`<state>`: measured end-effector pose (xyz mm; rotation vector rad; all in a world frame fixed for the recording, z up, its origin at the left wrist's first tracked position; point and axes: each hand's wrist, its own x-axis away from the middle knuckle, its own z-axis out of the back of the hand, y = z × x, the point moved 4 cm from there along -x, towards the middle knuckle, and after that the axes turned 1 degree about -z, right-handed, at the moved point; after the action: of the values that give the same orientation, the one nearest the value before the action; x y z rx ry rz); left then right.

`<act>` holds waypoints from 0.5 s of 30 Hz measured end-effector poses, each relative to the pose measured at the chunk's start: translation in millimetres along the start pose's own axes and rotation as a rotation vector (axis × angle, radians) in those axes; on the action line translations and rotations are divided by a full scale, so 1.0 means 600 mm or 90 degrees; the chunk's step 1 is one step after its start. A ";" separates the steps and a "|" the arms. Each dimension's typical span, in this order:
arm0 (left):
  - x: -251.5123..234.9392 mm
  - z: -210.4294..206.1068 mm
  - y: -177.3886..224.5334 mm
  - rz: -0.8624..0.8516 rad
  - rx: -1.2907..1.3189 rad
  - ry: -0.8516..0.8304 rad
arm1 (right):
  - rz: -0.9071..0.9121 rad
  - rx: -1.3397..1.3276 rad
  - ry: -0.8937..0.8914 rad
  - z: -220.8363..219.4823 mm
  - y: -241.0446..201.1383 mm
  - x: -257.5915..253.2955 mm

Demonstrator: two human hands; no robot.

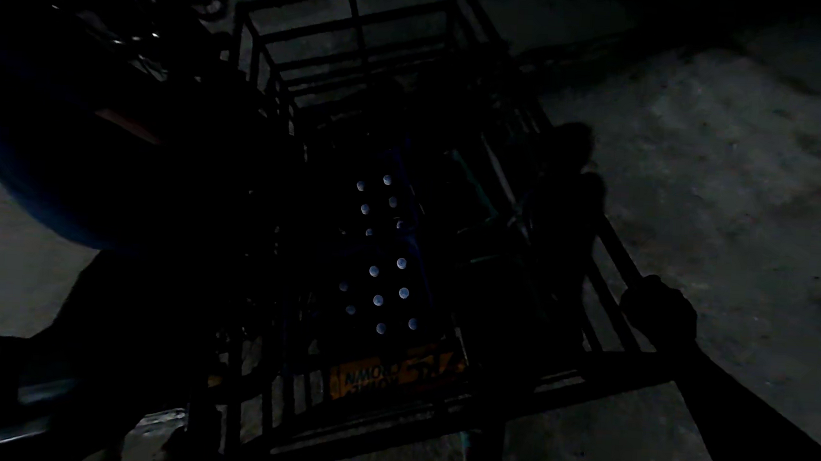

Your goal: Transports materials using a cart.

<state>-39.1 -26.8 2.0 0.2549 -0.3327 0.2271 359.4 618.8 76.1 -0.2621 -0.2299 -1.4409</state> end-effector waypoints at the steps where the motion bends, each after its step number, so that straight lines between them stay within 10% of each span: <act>1: 0.007 0.003 0.006 -0.015 -0.001 -0.009 | -0.001 -0.002 0.002 -0.002 0.001 -0.001; 15: -0.039 -0.016 -0.015 -0.007 -0.030 -0.020 | -0.002 0.007 0.031 -0.006 -0.002 -0.009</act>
<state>-55.5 -36.9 -16.9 0.2138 -0.3670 0.2041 357.4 622.9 71.1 -0.2175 -0.1996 -1.4470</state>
